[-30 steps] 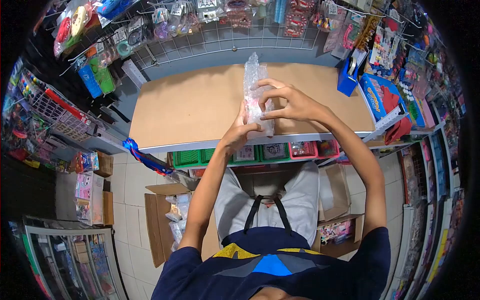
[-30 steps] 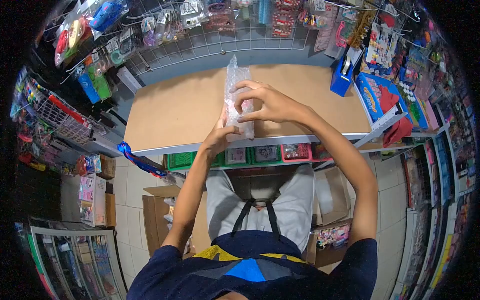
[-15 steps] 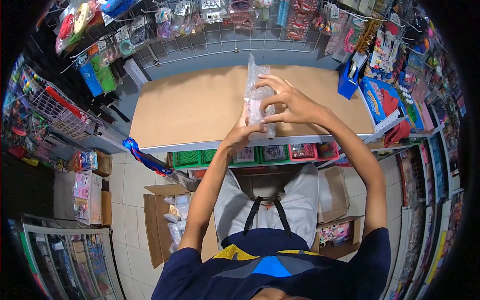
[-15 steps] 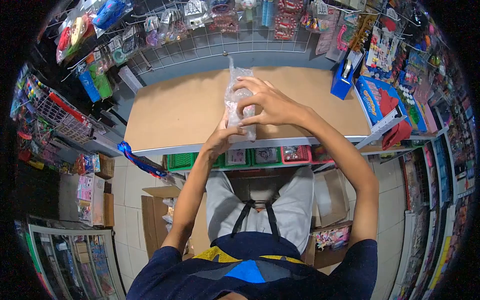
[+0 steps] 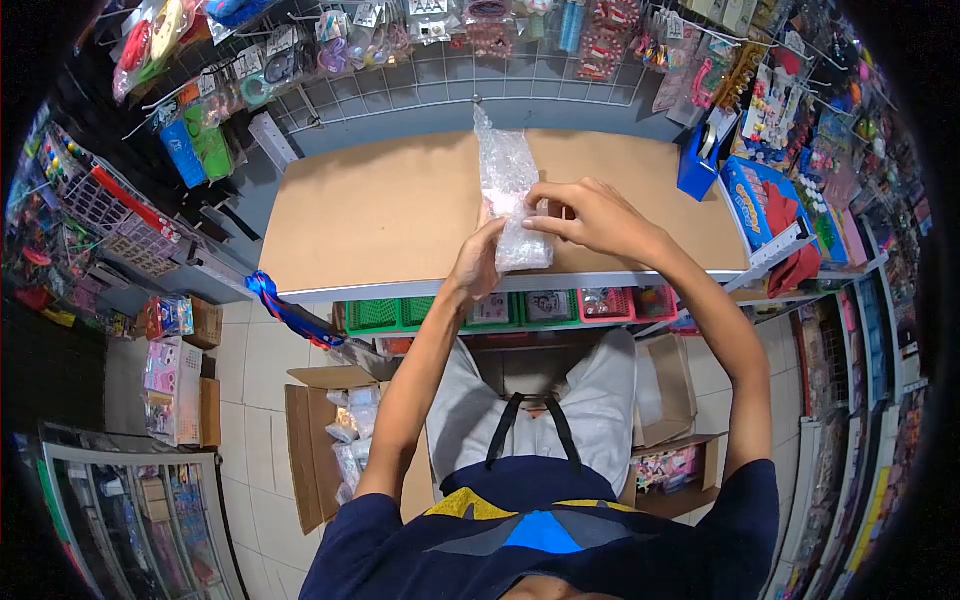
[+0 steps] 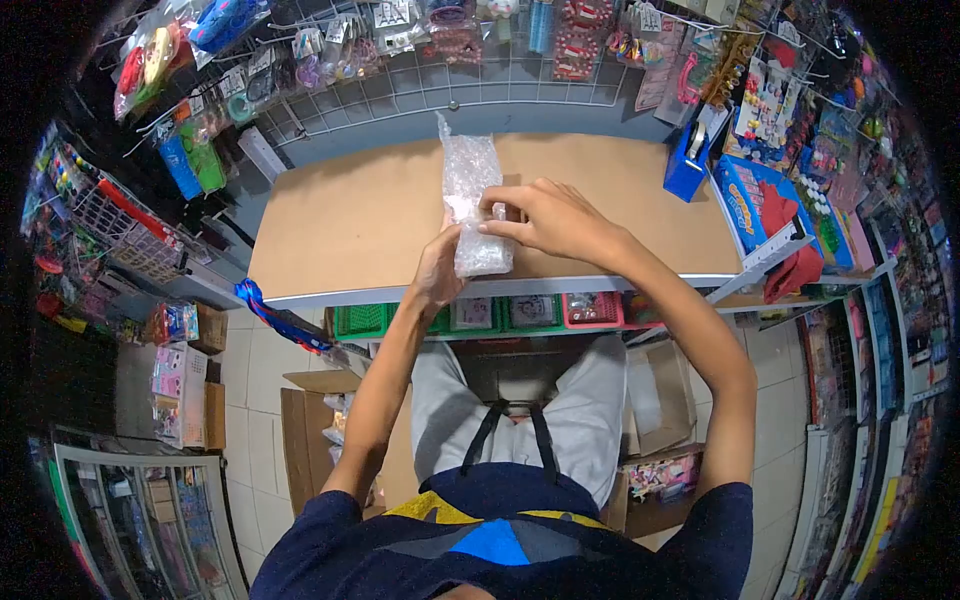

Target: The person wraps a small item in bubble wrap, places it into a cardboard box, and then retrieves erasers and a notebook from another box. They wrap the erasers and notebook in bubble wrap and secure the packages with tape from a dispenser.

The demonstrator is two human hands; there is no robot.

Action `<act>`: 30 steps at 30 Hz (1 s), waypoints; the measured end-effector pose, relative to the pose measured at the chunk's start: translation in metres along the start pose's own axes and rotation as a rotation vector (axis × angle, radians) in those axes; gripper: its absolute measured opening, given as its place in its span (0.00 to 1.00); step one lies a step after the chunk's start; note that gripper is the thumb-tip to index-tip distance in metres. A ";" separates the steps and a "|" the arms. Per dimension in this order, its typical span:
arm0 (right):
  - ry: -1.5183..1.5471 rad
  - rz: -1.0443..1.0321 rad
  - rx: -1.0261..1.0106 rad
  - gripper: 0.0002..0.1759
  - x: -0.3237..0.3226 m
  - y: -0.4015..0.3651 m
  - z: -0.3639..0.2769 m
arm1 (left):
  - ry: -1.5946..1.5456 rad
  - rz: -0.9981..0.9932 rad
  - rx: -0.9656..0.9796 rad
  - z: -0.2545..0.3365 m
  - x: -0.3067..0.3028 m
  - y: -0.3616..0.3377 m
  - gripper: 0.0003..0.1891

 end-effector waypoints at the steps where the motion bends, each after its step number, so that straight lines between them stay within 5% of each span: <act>1: 0.045 -0.026 0.027 0.17 0.001 -0.001 0.000 | 0.000 0.005 0.010 0.000 0.002 0.000 0.27; 9: 0.390 -0.025 0.118 0.13 0.006 -0.007 0.003 | -0.018 0.022 0.062 0.005 0.005 0.002 0.31; 26: 0.359 0.116 -0.303 0.13 0.009 -0.003 -0.001 | -0.050 0.067 0.099 0.010 0.010 0.004 0.38; 30: 0.352 0.097 -0.226 0.11 0.009 0.000 -0.002 | 0.002 0.025 0.094 0.007 0.008 0.005 0.36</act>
Point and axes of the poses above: each hand's wrist, its own y-axis towards the middle knuckle, its own x-axis out of the palm, z = x × y, the point moved 4 cm from there along y, towards the middle knuckle, and after that the axes turned 6 degrees about x, right-handed, at the moved point
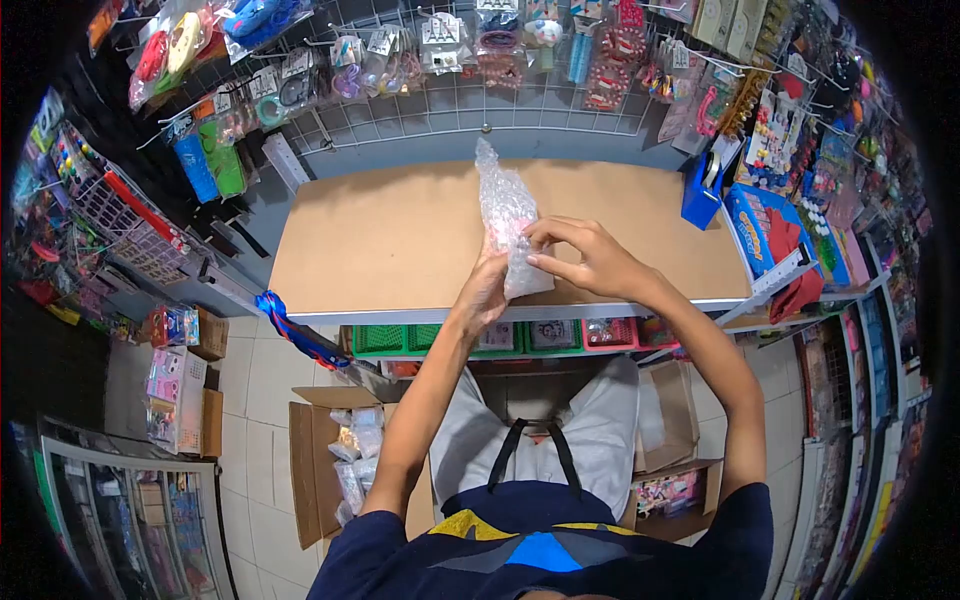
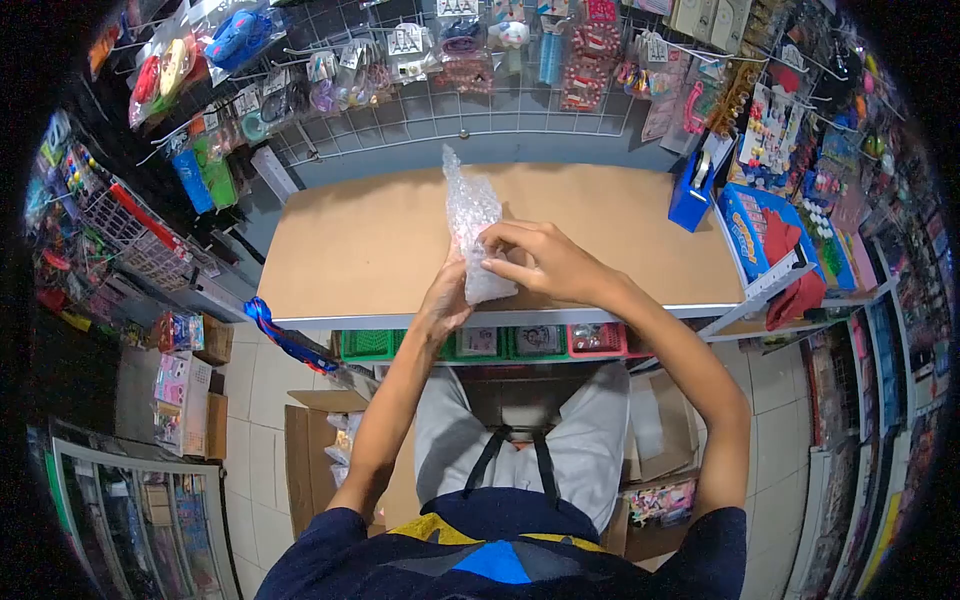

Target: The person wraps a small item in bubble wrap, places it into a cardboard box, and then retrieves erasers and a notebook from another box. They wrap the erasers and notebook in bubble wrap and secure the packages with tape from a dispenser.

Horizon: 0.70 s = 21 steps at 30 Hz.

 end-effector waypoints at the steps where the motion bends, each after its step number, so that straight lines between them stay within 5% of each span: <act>1: 0.026 0.008 0.044 0.12 0.002 0.001 0.006 | 0.009 -0.011 0.015 0.000 0.000 0.001 0.35; 9: -0.008 0.121 0.084 0.14 0.009 0.010 0.024 | 0.052 0.029 0.030 0.000 0.001 0.000 0.29; 15: -0.061 0.135 0.145 0.15 0.008 0.013 0.030 | -0.340 -0.091 -0.028 0.013 0.020 -0.002 0.32; 18: -0.021 0.161 0.190 0.16 0.006 0.009 0.035 | 0.013 0.077 -0.024 0.007 0.008 -0.009 0.32; 21: 0.022 0.290 0.237 0.20 0.008 0.002 0.049 | 0.161 -0.014 -0.008 0.003 0.006 -0.002 0.33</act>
Point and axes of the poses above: each hand's wrist, its own y-axis towards the middle knuckle, its own x-axis out of the palm, z = x × y, the point moved 4 cm from there along y, towards the middle knuckle, and after that the axes turned 6 degrees about x, right-handed, at the moved point
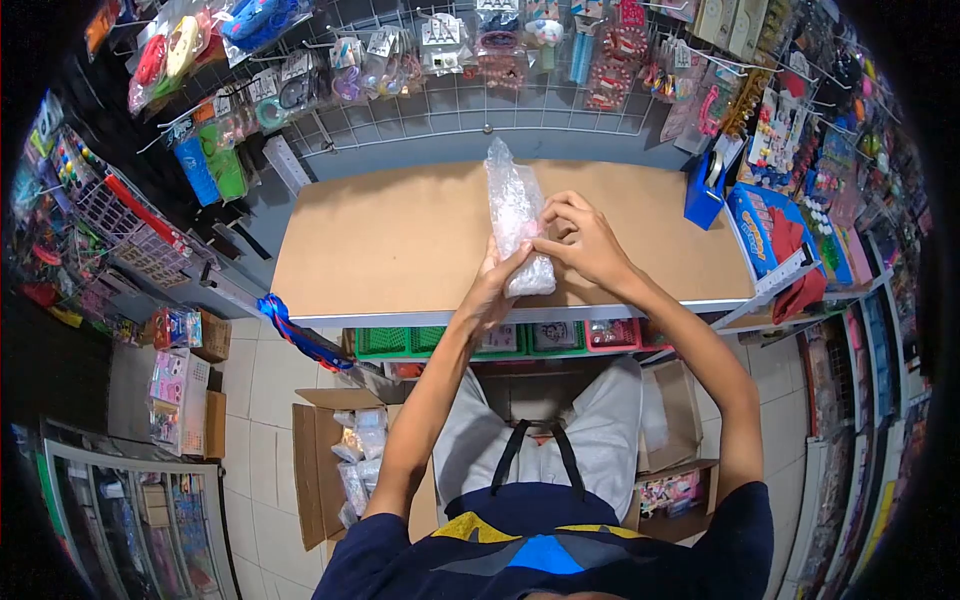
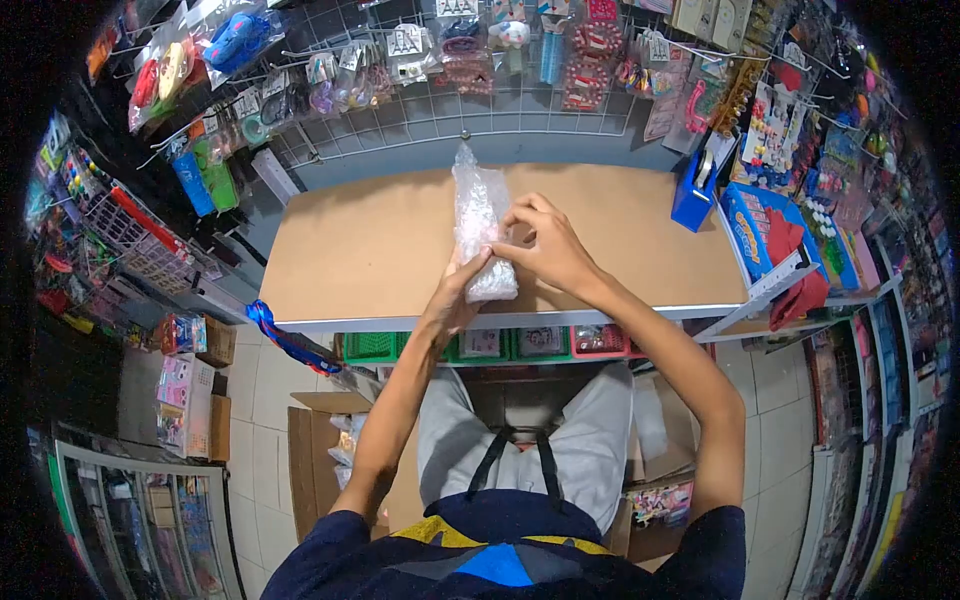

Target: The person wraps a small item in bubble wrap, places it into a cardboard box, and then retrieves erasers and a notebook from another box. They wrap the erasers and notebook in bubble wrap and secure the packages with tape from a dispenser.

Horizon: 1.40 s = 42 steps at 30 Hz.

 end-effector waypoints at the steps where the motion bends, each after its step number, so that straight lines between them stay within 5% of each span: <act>1: 0.048 0.086 0.050 0.22 0.003 -0.005 0.008 | -0.004 -0.008 -0.007 -0.001 -0.001 0.001 0.33; 5: 0.460 0.077 0.549 0.30 0.012 -0.020 0.040 | 0.015 -0.017 -0.049 0.004 0.005 -0.005 0.31; 8: 0.767 -0.260 0.581 0.29 0.006 -0.024 0.016 | 0.110 -0.090 -0.053 0.006 0.006 -0.003 0.33; 15: 0.701 -0.071 0.210 0.27 0.002 -0.015 0.021 | 0.456 -0.216 0.197 0.037 0.011 0.013 0.26; 21: 0.489 -0.061 0.156 0.35 0.007 -0.012 0.032 | 0.455 -0.140 0.189 0.026 -0.013 0.019 0.25; 25: 0.688 0.007 0.129 0.40 -0.009 -0.010 0.040 | 0.396 -0.125 0.174 0.022 -0.018 0.016 0.25; 29: 0.332 0.071 -0.033 0.39 -0.044 0.010 0.024 | 0.407 -0.126 0.133 0.021 -0.018 0.018 0.27; 32: -0.040 -0.104 -0.062 0.31 -0.067 0.025 -0.022 | 0.422 -0.123 0.143 0.020 -0.013 0.017 0.30; 37: -0.001 -0.298 0.014 0.18 -0.070 0.060 -0.014 | 0.454 -0.147 0.248 0.026 -0.002 0.012 0.33; 42: 0.162 -0.401 0.107 0.15 -0.065 0.072 0.002 | 0.559 -0.176 0.326 0.019 -0.012 0.013 0.35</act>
Point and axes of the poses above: each hand's wrist, its own y-axis towards the middle knuckle, its own x-axis out of the palm, z = x × y, the point moved 4 cm from there along y, towards the middle knuckle, and after that the axes turned 6 degrees about x, right-handed, at the moved point
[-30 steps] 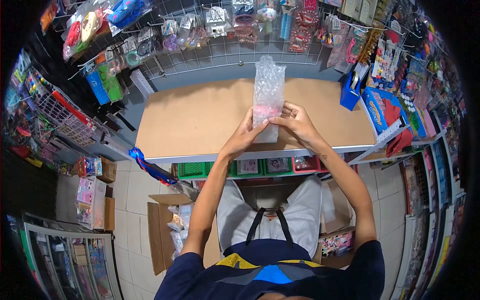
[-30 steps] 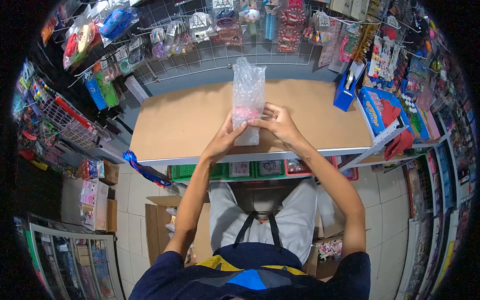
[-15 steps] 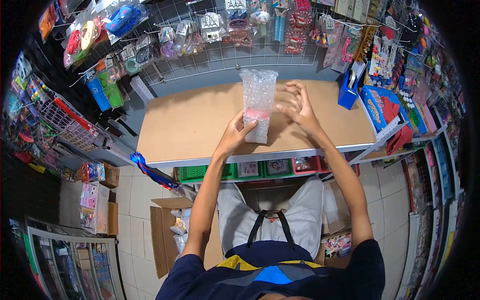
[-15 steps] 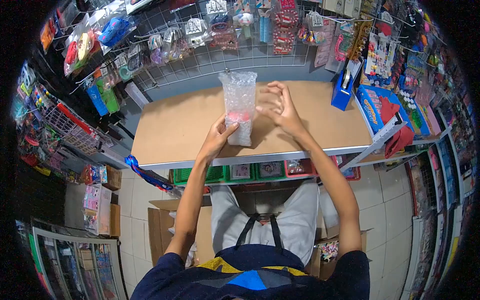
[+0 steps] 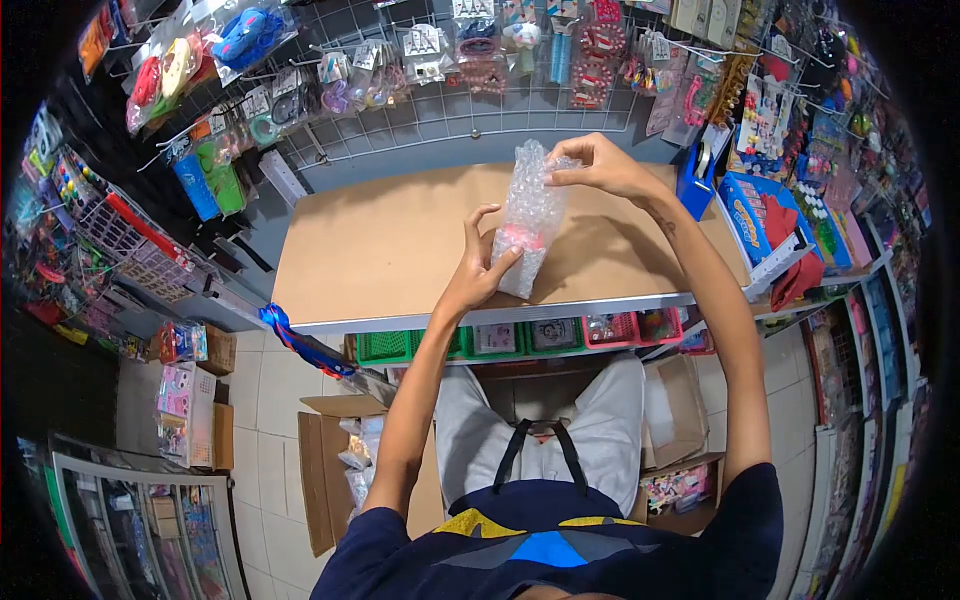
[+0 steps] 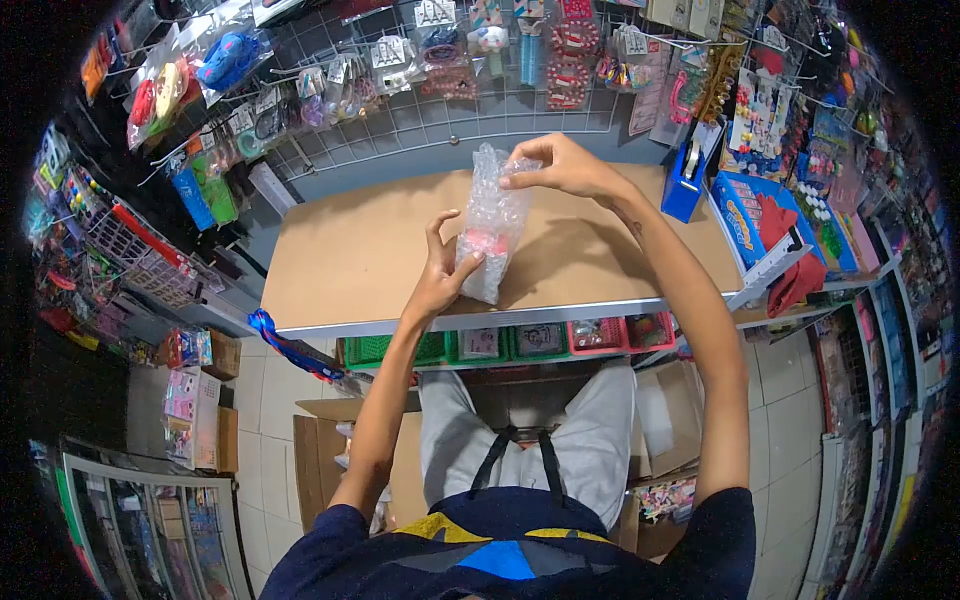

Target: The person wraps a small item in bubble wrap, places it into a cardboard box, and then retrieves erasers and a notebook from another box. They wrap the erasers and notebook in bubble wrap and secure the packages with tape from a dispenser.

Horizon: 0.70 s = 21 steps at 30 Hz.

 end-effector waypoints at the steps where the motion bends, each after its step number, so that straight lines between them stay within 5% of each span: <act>1: 0.028 -0.008 0.003 0.15 0.000 0.002 0.001 | 0.037 -0.007 0.057 0.000 0.001 0.000 0.34; 6: -0.038 -0.023 -0.094 0.14 0.007 0.016 0.003 | 0.368 -0.147 0.202 0.014 0.004 0.004 0.24; 9: -0.114 -0.020 -0.105 0.13 0.008 0.025 0.007 | 0.301 -0.097 0.173 0.026 0.009 0.008 0.18; 21: -0.103 0.181 -0.082 0.15 0.015 0.023 0.019 | 0.416 -0.154 0.199 0.023 0.009 0.010 0.19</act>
Point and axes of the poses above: each hand's wrist, its own y-axis towards the middle knuckle, its own x-axis out of the palm, z = x × y, the point moved 4 cm from there along y, towards the middle knuckle, and after that the axes turned 6 degrees about x, right-handed, at the moved point
